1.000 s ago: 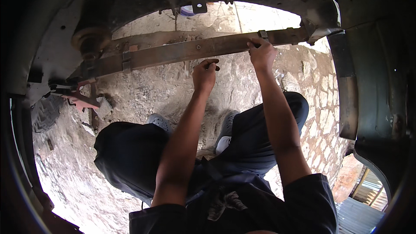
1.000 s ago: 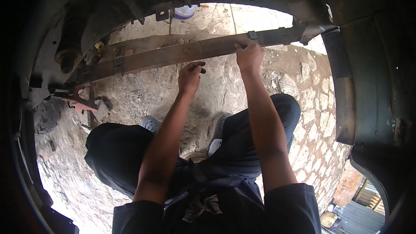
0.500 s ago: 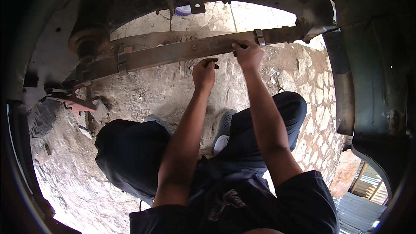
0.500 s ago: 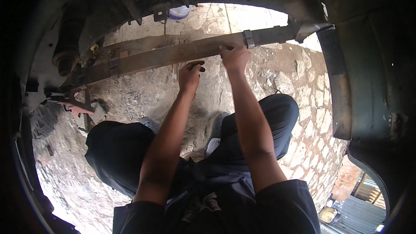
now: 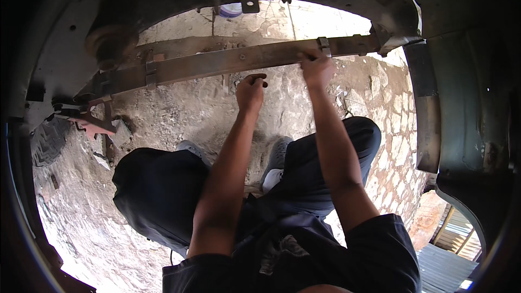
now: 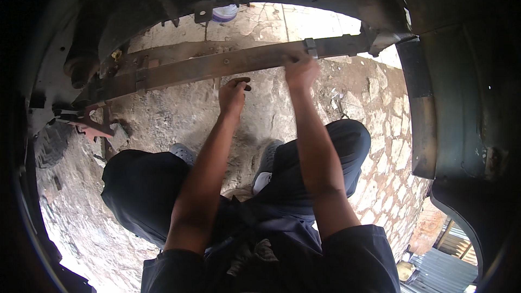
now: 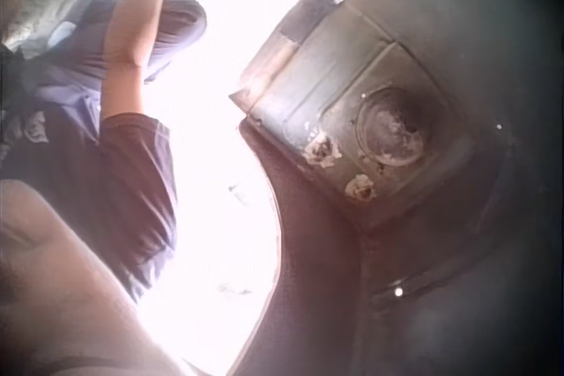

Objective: The person sits under a vehicle and repeatedly inserts and removes small metal fasteners into holes on a metal beam. They handle the fasteners by hand, adjusting and repositioning them multiple times without using tools.

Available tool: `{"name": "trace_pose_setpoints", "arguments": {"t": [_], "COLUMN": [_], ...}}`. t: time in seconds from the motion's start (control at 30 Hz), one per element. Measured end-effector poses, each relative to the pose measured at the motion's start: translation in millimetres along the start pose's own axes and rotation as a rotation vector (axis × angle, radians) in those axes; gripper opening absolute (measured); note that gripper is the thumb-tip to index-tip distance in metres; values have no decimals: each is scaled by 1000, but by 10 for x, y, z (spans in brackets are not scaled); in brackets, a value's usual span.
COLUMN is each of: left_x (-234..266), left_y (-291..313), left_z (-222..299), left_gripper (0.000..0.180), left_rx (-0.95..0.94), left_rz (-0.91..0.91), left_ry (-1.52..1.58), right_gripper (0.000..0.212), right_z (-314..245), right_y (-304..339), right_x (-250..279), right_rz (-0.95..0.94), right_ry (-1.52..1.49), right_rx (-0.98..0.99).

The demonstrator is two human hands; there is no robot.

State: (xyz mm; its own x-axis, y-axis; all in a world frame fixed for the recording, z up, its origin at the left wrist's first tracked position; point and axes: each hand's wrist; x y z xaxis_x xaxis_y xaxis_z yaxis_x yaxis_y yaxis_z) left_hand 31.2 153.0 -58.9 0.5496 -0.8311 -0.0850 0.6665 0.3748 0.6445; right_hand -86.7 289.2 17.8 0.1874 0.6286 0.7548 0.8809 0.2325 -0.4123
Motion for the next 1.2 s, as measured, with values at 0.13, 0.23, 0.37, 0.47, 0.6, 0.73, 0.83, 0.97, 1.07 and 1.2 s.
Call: {"name": "trace_pose_setpoints", "arguments": {"t": [0.13, 0.23, 0.37, 0.47, 0.6, 0.73, 0.83, 0.97, 1.07, 1.2], "left_x": [257, 408, 648, 739, 903, 1011, 986, 891, 869, 745], "left_y": [-148, -45, -68, 144, 158, 99, 56, 5, 0, 87], "left_z": [-233, -389, -639, -459, -505, -560, -557, -530, -525, -445], "left_gripper": [25, 25, 25, 24, 24, 25, 24, 23, 23, 24], "left_rx": [45, 157, -39, -81, -34, 61, 33, 14, 42, 9], "left_rz": [50, 76, 134, 84, 99, 123, 128, 74, 96, 62], "left_ry": [-133, -245, -452, -411, -370, -343, -355, -317, -282, -322], "right_gripper": [20, 16, 15, 18, 18, 20, 21, 22, 22, 20], "right_z": [-337, -191, -588, -311, -306, -432, -319, -364, -412, -306], "right_y": [113, -32, 333, 195, 94, 125, -2, 81, -29, -59], "right_x": [-110, 18, -290, -255, -210, -236, -139, -170, -177, -244], "right_rz": [-94, -55, 19, 13, 41, -84, -78, -56, -149, -101], "right_ry": [-107, -116, -150, -96, -126, -93, -17, 14, 57, -124], "right_rx": [-14, -132, -18, -1, -34, -7, 37, 199, 152, 88]}}
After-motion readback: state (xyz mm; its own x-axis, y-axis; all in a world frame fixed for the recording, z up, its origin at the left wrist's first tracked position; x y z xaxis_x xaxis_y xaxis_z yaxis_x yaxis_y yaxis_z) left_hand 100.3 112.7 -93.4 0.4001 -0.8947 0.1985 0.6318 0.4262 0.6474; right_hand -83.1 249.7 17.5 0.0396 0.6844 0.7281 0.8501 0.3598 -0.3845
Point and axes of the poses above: each hand's wrist, its own y-axis away from the middle knuckle, its own x-axis out of the back of the hand, z = x × y, and after that the axes turned 14 degrees about x, right-handed
